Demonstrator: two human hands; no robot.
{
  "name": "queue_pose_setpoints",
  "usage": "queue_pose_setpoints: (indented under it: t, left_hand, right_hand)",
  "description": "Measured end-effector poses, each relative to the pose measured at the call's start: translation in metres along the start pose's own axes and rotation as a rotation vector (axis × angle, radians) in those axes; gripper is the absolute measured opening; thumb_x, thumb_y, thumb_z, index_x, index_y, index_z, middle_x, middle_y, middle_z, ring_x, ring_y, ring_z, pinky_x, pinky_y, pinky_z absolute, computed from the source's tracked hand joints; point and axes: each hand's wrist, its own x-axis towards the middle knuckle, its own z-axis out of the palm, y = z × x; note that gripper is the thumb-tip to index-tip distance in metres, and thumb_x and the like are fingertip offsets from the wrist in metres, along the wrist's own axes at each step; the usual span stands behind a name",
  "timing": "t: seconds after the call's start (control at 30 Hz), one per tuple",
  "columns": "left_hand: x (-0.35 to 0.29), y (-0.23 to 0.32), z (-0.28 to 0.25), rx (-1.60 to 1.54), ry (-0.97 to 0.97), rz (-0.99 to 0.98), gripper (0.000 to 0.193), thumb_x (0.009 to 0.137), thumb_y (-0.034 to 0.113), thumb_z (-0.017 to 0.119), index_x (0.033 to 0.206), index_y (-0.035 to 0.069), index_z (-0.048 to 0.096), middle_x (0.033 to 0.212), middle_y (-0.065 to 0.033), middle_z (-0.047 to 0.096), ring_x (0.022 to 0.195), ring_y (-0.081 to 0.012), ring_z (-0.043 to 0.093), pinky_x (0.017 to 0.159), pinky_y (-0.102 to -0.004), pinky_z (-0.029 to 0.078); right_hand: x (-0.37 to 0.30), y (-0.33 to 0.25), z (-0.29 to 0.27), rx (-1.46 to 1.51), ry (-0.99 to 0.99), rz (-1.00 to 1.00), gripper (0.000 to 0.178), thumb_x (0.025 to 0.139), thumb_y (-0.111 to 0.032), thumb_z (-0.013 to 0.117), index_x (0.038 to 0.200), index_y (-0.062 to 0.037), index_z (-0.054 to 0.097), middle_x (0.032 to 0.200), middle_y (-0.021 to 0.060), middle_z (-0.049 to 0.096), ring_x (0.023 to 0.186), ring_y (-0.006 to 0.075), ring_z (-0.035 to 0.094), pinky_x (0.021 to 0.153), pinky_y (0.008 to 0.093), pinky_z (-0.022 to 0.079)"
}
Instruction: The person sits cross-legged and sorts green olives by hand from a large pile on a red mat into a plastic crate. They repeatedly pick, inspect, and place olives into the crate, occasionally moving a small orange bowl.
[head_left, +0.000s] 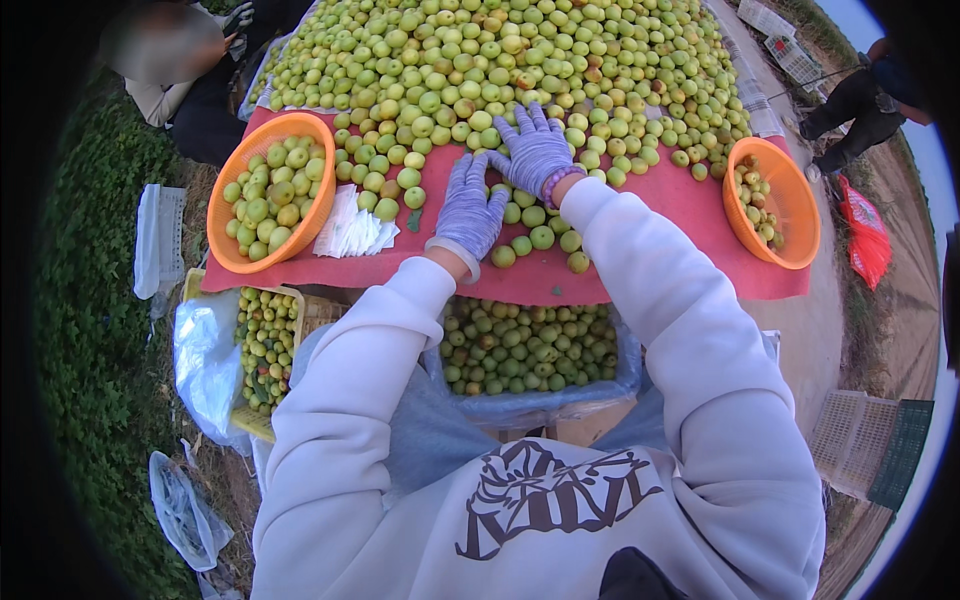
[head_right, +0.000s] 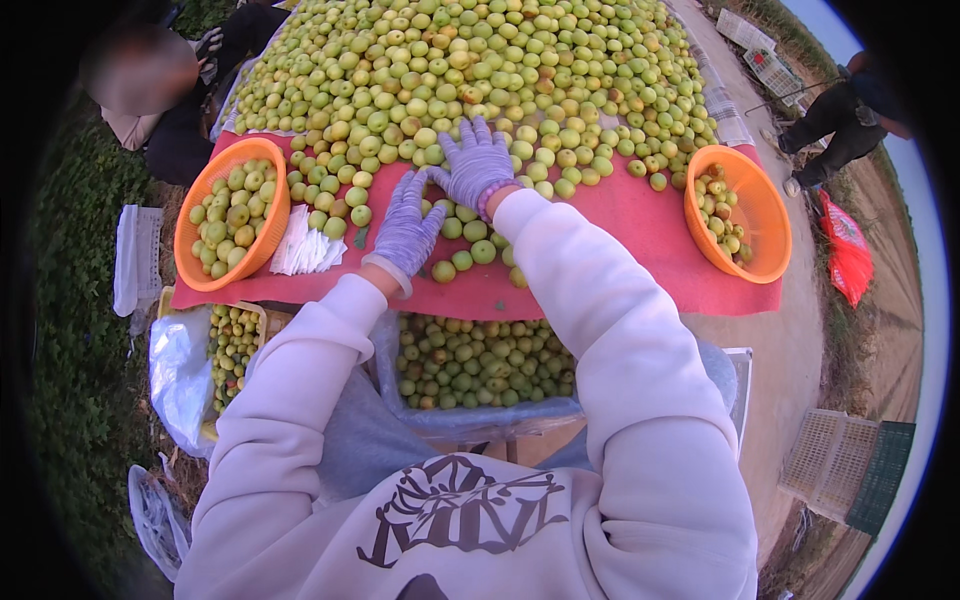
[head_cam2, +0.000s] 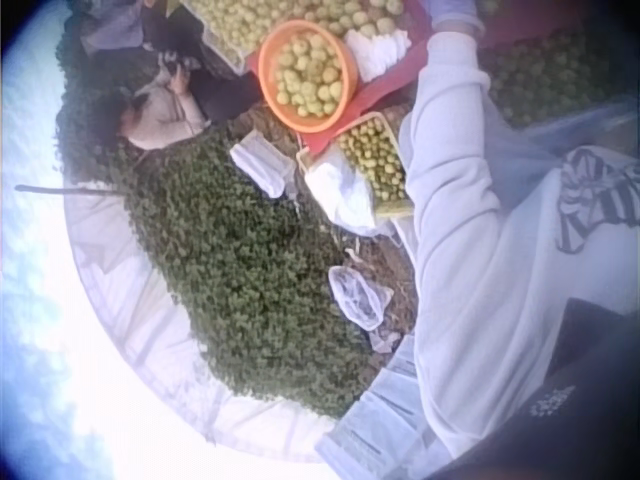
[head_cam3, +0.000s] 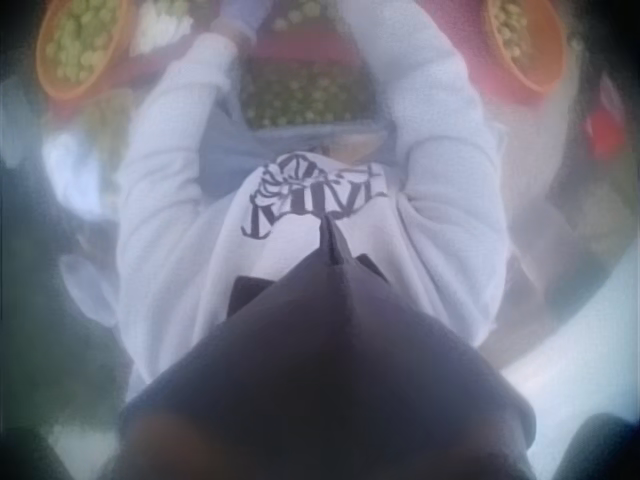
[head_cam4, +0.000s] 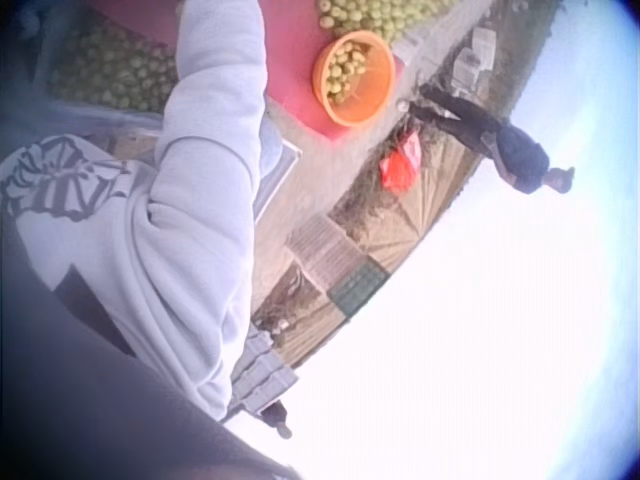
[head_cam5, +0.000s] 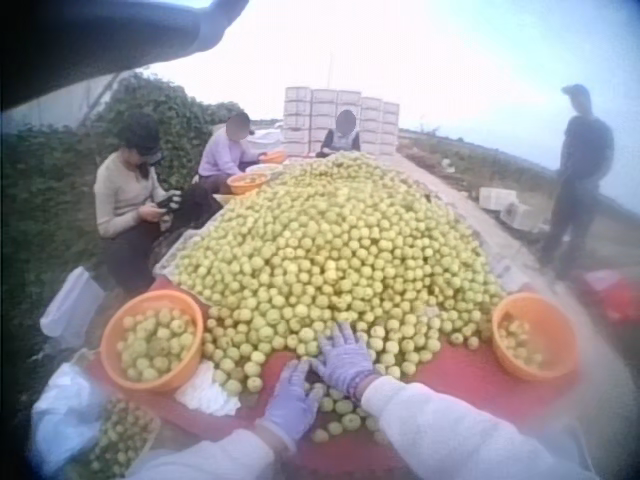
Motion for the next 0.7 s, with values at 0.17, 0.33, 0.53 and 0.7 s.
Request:
queue_pose_setpoints:
  t: [0.17,0.33,0.53,0.7]
  left_hand:
    - [-0.007,0.004,-0.003,0.001,-0.054,0.004,0.061,0.091,0.022,0.064,0.143,0.003,0.04,0.148,-0.0226,0.038,0.138,-0.0365,0.036,0.114,-0.0405,0.032]
    - [-0.015,0.007,-0.003,-0.065,-0.065,-0.018,0.056,0.092,0.02,0.06,0.142,0.004,0.041,0.147,-0.0224,0.04,0.136,-0.0364,0.038,0.113,-0.0409,0.033]
    - [-0.011,0.015,-0.003,-0.16,-0.117,-0.06,0.05,0.092,0.018,0.054,0.139,0.005,0.044,0.141,-0.022,0.046,0.13,-0.0383,0.044,0.11,-0.0437,0.036]
    - [-0.012,0.02,-0.002,-0.078,-0.079,-0.058,0.047,0.091,0.01,0.058,0.136,0.007,0.049,0.133,-0.021,0.055,0.125,-0.0351,0.051,0.103,-0.041,0.043]
  right_hand:
    - [-0.048,0.028,0.006,0.421,0.057,-0.135,0.06,0.097,-0.047,0.05,0.145,-0.0107,0.044,0.15,0.0194,0.038,0.142,0.0354,0.03,0.116,0.0449,0.025]
    - [-0.088,0.109,-0.031,0.989,0.158,0.331,0.03,0.093,-0.022,0.064,0.119,-0.0058,0.063,0.117,0.0129,0.064,0.105,0.0201,0.062,0.092,0.0326,0.049]
    - [-0.134,0.104,-0.034,0.512,-0.087,0.117,0.03,0.084,-0.021,0.071,0.11,-0.0077,0.063,0.105,0.0144,0.062,0.098,0.029,0.062,0.09,0.0389,0.05]
    - [-0.135,0.083,-0.034,0.277,-0.132,0.034,0.044,0.081,-0.026,0.07,0.121,-0.0121,0.057,0.109,0.0183,0.058,0.103,0.0365,0.06,0.091,0.0443,0.049]
